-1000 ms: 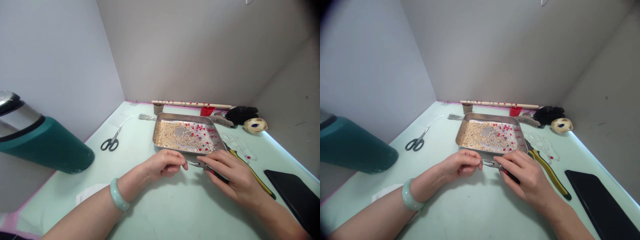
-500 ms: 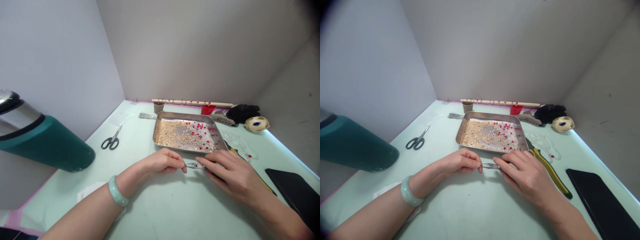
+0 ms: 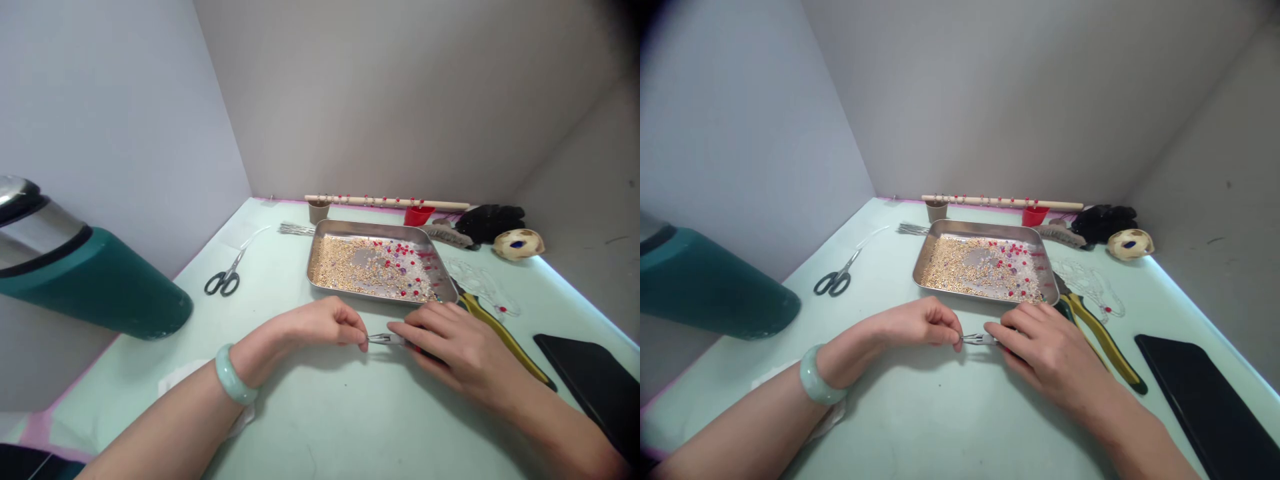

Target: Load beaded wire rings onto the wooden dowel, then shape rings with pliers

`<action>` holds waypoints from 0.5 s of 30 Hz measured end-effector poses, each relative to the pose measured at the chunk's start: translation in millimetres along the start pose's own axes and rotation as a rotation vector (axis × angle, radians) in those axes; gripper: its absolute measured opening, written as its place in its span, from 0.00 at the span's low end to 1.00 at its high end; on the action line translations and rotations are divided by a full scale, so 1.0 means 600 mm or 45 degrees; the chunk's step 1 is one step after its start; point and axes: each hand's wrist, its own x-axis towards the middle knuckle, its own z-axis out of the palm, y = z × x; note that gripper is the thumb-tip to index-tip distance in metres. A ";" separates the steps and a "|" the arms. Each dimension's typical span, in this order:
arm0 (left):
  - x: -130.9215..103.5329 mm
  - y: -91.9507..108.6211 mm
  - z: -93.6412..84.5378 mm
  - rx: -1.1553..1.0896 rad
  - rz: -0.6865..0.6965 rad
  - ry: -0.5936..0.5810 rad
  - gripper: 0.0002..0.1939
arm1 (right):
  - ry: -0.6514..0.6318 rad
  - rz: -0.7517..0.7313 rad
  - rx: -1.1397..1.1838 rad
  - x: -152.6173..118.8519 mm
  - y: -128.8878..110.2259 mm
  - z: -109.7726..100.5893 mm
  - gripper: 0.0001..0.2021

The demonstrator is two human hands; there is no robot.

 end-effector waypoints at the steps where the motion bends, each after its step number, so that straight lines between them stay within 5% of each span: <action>1: -0.001 0.000 0.000 0.012 0.005 -0.008 0.09 | 0.002 -0.001 0.004 0.000 0.000 0.001 0.14; 9: -0.001 0.001 -0.003 0.039 0.055 0.003 0.09 | -0.007 0.082 0.173 -0.001 -0.005 0.001 0.14; 15: 0.003 0.002 0.000 0.253 0.164 0.176 0.10 | -0.047 0.301 0.443 0.005 -0.014 0.003 0.12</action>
